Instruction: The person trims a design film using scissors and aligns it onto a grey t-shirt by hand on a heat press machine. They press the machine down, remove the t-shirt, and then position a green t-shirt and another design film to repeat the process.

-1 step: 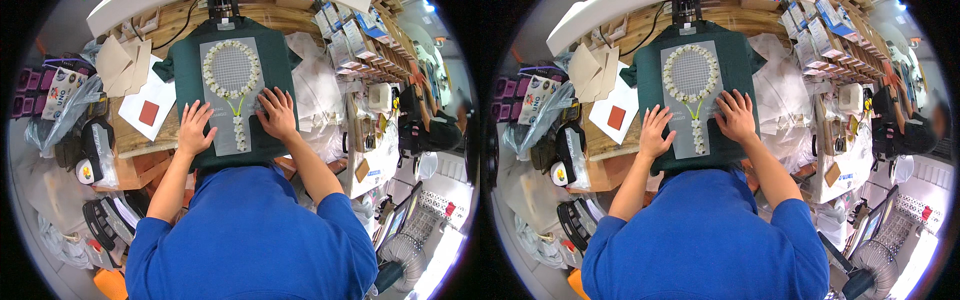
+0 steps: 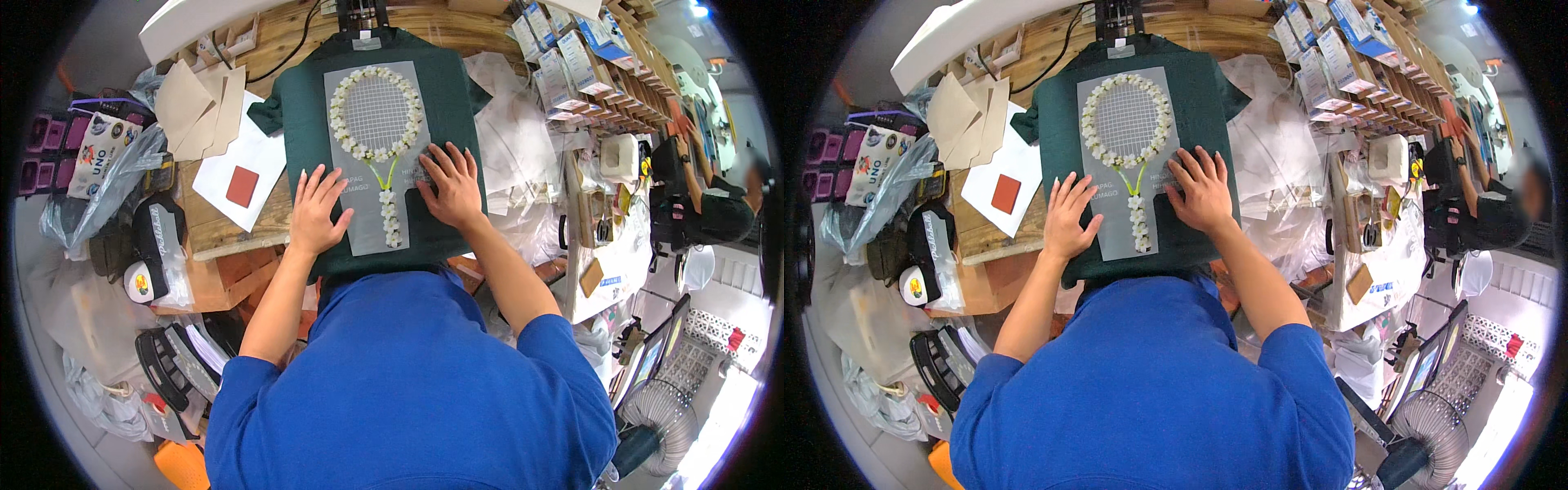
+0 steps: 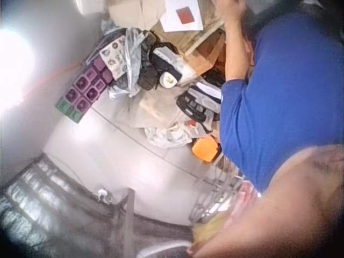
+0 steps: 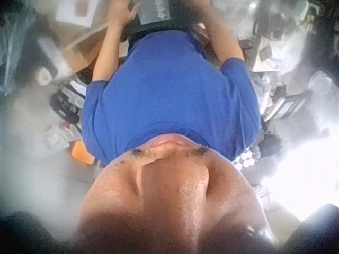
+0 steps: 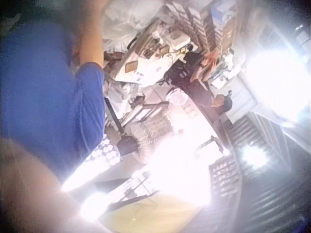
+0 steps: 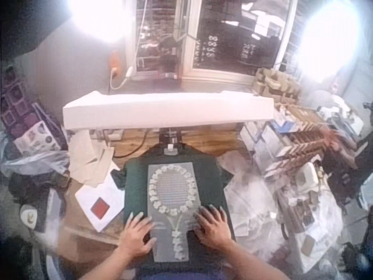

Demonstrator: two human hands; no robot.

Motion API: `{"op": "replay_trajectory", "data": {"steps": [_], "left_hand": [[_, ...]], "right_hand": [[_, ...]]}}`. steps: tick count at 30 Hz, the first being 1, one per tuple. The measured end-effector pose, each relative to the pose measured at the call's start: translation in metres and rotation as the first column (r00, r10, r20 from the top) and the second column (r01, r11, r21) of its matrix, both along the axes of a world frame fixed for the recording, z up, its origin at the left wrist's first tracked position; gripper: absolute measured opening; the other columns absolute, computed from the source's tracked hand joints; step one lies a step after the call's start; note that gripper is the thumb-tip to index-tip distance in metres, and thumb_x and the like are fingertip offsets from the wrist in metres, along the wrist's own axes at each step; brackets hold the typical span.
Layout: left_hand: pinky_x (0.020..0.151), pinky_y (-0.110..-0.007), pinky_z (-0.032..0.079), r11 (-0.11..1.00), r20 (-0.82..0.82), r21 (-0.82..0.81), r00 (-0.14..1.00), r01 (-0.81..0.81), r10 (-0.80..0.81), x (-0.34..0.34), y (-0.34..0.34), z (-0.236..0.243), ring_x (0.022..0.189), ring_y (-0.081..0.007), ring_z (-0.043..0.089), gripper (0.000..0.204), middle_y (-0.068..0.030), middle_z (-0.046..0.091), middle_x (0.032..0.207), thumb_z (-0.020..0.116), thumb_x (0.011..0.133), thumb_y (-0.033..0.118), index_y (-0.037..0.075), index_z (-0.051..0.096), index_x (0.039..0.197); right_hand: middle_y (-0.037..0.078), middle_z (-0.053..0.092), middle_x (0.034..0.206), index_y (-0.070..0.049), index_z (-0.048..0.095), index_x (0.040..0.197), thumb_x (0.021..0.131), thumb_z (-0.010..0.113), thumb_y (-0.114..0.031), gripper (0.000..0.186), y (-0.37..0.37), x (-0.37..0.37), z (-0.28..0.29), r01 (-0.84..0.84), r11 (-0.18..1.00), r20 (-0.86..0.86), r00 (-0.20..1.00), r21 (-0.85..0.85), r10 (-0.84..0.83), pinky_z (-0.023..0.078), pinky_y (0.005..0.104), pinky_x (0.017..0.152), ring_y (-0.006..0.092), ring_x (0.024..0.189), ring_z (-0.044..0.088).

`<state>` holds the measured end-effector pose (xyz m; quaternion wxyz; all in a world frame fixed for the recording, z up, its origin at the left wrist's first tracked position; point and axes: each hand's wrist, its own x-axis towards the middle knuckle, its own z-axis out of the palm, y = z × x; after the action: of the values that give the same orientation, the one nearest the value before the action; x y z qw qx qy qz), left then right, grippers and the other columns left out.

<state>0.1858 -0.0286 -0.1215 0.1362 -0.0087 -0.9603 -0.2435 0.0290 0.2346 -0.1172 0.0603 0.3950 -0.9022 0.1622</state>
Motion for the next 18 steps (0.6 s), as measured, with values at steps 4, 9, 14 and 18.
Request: {"op": "replay_trajectory", "data": {"steps": [4, 9, 14, 18], "left_hand": [[0.120, -0.055, 0.023, 1.000, -0.013, -0.006, 1.000, 0.009, -0.009, -0.0021, 0.0009, 0.0002, 0.142, -0.0353, 0.039, 0.049, -0.0094, 0.054, 0.143, 0.074, 0.079, 0.023, 0.006, 0.064, 0.124], [0.119, -0.055, 0.024, 1.000, -0.035, -0.001, 0.999, 0.012, -0.012, -0.0002, -0.0003, -0.0021, 0.142, -0.0352, 0.039, 0.049, -0.0094, 0.055, 0.143, 0.074, 0.079, 0.023, 0.007, 0.064, 0.124], [0.119, -0.055, 0.024, 1.000, -0.035, -0.006, 0.999, 0.010, -0.011, 0.0008, 0.0008, -0.0031, 0.142, -0.0348, 0.039, 0.050, -0.0093, 0.055, 0.143, 0.075, 0.078, 0.023, 0.007, 0.064, 0.124], [0.119, -0.055, 0.024, 1.000, -0.035, 0.007, 0.999, -0.007, 0.007, -0.0007, 0.0019, -0.0011, 0.140, -0.0338, 0.040, 0.047, -0.0090, 0.056, 0.139, 0.075, 0.079, 0.023, 0.008, 0.065, 0.122]], "right_hand": [[0.006, 0.052, 0.145, -0.017, 0.061, 0.132, 0.090, 0.065, -0.035, 0.046, 0.0017, -0.0009, -0.0004, 0.015, 1.000, -0.004, 1.000, 0.017, -0.015, 0.023, 0.0568, 0.118, 0.0338, 0.140, 0.038], [0.006, 0.051, 0.145, -0.017, 0.061, 0.132, 0.090, 0.065, -0.035, 0.045, 0.0016, 0.0014, -0.0004, 0.011, 1.000, -0.014, 1.000, -0.007, -0.012, 0.023, 0.0566, 0.118, 0.0338, 0.140, 0.039], [0.006, 0.050, 0.146, -0.018, 0.061, 0.131, 0.090, 0.064, -0.036, 0.045, 0.0028, 0.0017, -0.0031, 0.011, 1.000, -0.011, 1.000, -0.003, -0.011, 0.022, 0.0553, 0.119, 0.0338, 0.140, 0.038], [0.006, 0.051, 0.146, -0.018, 0.061, 0.132, 0.091, 0.064, -0.036, 0.045, 0.0010, 0.0009, -0.0022, 0.017, 1.000, -0.007, 1.000, -0.003, -0.017, 0.023, 0.0554, 0.118, 0.0339, 0.140, 0.038]]}}
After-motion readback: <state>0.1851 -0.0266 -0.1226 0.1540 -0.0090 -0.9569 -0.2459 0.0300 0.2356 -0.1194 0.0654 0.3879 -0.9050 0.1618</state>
